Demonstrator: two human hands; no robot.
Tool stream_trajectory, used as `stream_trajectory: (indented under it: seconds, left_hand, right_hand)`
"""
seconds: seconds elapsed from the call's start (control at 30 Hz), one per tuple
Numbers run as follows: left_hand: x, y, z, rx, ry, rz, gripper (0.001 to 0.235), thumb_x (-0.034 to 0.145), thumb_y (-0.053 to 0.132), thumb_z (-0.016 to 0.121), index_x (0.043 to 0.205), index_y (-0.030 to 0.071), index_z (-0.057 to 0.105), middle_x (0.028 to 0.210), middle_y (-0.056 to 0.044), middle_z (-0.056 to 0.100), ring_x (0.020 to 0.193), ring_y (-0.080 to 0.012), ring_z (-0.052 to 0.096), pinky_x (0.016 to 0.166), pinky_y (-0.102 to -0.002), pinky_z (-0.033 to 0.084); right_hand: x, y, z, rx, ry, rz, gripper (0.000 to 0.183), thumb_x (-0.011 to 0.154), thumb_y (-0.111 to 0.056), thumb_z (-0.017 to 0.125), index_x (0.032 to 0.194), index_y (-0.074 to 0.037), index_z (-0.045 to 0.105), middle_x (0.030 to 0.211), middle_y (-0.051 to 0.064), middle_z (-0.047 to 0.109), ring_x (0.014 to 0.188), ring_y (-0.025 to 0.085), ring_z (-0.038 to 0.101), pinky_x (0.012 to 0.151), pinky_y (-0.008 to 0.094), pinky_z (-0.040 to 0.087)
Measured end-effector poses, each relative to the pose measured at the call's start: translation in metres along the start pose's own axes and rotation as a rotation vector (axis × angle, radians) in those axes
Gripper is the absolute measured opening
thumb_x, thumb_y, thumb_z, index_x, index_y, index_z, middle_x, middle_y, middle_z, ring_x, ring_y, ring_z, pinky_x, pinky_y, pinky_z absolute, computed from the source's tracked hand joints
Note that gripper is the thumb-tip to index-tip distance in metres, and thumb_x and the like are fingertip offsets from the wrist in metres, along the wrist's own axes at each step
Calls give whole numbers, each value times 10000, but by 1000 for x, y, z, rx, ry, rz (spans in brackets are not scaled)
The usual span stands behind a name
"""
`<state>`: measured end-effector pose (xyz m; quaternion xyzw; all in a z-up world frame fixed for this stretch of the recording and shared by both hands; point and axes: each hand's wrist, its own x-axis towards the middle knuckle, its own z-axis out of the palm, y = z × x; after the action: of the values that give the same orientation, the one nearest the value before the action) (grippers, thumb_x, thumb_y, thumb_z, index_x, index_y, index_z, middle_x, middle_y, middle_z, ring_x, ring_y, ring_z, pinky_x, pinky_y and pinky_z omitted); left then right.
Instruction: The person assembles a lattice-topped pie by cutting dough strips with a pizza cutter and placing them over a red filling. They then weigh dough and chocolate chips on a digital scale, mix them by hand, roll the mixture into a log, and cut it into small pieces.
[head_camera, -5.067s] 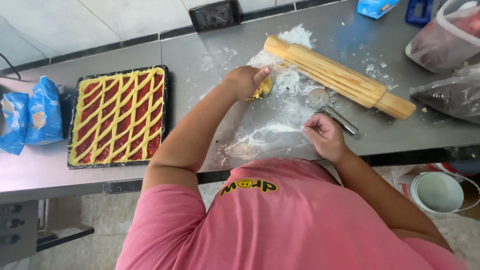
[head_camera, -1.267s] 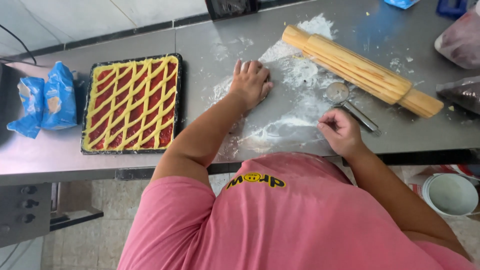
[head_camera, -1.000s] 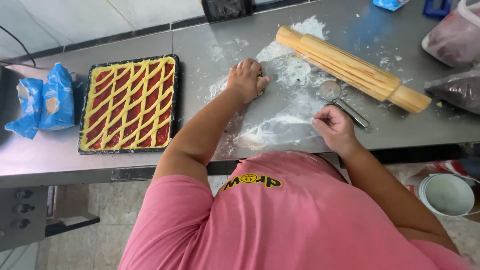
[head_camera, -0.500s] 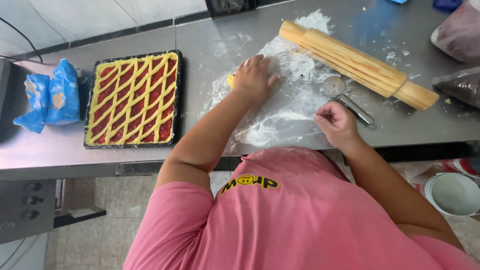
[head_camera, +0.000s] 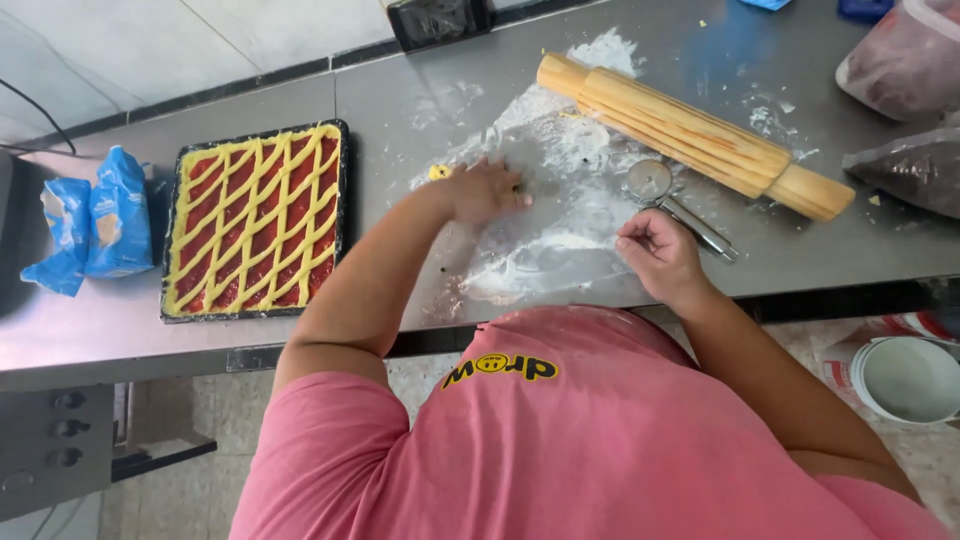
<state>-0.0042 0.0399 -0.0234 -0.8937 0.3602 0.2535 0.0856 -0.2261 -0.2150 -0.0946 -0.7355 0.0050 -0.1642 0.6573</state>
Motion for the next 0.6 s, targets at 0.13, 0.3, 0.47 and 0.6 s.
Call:
stream_trajectory:
  seconds: [0.13,0.3,0.47,0.6]
  left_hand:
    - [-3,-18,-56,-513,315,-273,666,960,677,477,1442,227,574,1444,-29,606,1292,-311,591,1071,-466,458]
    - [7,-80,18,-294,446,-507,833,994,835,208,1520,239,457,1619,-71,371,1532,-319,315,1241,-567,256]
    - [-24,-58,67,-496,553,-224,794,1084,637,171,1611,48,247,1691,-263,189,1581,-427,112,1293,-607,59]
    - [-54,3,43,-500,871,36,940,990,772,310,1568,30,304,1639,-294,281,1550,-448,219,1280,-578,190]
  right_hand:
    - [1,2,0,-3,-36,78,97,957,-50,689,1050,-51,659,890,35,625,809,93,589,752,249,513]
    - [2,6,-2,20,9,-18,112,934,14,718,1042,9,691,818,98,609,778,125,593,754,293,548]
    - [2,-1,1,-102,12,-76,98,897,-15,752,992,-20,728,785,109,647,755,180,617,752,339,542]
    - [2,5,2,-226,8,-141,99,881,-59,787,974,-52,753,796,107,678,783,238,664,762,360,545]
